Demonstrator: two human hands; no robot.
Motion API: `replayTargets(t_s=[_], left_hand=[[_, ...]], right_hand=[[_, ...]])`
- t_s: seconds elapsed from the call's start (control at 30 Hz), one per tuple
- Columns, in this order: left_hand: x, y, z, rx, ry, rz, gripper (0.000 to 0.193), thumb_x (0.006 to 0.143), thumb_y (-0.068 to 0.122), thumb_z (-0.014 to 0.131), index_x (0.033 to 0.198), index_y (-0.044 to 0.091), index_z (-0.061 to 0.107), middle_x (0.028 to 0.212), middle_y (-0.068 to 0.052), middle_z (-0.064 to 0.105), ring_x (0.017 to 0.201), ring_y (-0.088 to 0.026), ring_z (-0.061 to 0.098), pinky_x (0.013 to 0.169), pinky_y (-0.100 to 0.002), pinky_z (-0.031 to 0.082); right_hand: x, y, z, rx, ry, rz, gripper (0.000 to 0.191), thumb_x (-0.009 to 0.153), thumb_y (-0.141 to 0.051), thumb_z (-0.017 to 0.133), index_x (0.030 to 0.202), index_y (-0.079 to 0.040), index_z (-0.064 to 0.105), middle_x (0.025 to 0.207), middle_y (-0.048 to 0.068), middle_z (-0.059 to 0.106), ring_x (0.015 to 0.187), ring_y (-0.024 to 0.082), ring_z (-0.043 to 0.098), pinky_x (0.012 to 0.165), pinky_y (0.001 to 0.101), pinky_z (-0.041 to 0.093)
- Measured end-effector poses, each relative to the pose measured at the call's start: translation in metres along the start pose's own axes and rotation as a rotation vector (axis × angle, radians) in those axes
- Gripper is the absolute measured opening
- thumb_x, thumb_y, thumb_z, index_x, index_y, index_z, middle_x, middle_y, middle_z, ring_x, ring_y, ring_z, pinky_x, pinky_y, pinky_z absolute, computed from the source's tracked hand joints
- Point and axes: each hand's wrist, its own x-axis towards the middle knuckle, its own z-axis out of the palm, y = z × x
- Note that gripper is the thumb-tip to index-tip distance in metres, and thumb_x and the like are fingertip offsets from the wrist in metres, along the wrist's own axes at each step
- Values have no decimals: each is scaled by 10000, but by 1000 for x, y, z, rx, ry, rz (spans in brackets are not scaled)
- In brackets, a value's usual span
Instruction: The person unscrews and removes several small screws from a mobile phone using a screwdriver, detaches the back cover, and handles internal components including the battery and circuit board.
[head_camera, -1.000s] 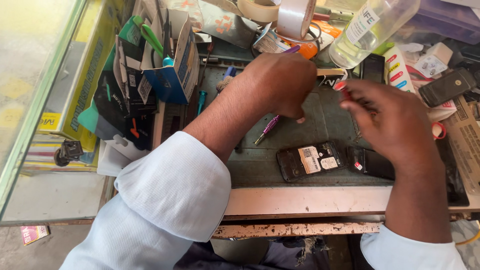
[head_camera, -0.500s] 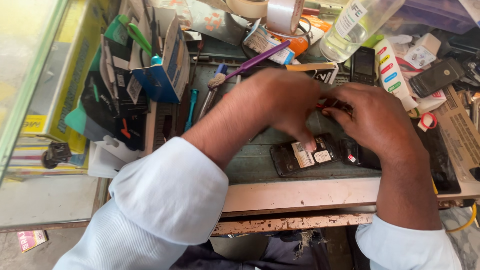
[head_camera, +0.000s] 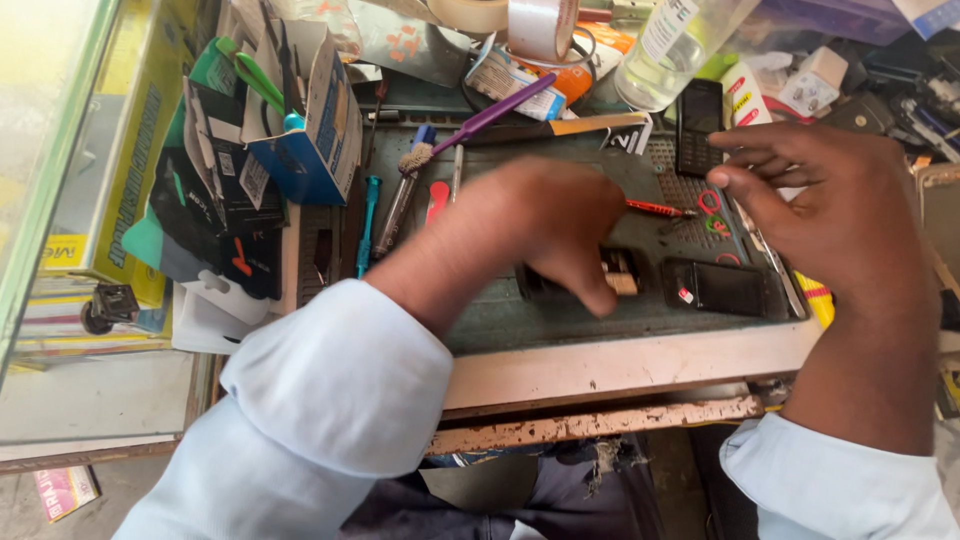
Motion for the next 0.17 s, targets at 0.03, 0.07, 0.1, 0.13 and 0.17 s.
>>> replayTargets(t_s=[0.03,0.07,0.1,0.13,0.17], left_hand=[[1,-5,-4,-52,11,-5,613,641,572,789,945,40,771,909,-139,770,846,-324,748,738,-458,585],[1,-12,-8,-104,20,-10,625,652,577,775,964,35,756,900,-147,769,826,-323,748,724,-458,584],[1,-18,-12,-155,31,-14,637,662,581,761,982,31,741,891,-154,768,806,-322,748,711,-459,582],[1,-24,-16,-186,76,3,642,664,586,760,985,31,741,900,-151,768,812,-312,745,716,-451,581],[1,-30,-21,-217,119,20,646,665,591,759,988,31,741,909,-148,769,818,-302,741,722,-442,579]], right_hand=[[-3,2,-2,-10,17,10,290,926,-114,806,1208,-82,749,1033,126,764,848,167,724,723,311,567],[-6,4,-2,-19,33,21,286,907,-100,808,1185,-72,747,1018,136,760,816,175,716,699,312,556],[-8,7,-2,-41,26,17,279,938,-109,811,1210,-84,755,1021,133,763,832,173,726,711,309,558],[-9,11,-1,-64,21,11,271,970,-117,814,1236,-96,763,1023,129,766,848,171,735,723,305,560],[-9,17,-2,-85,16,6,264,1002,-125,817,1261,-108,771,1026,125,768,865,169,745,735,302,561]])
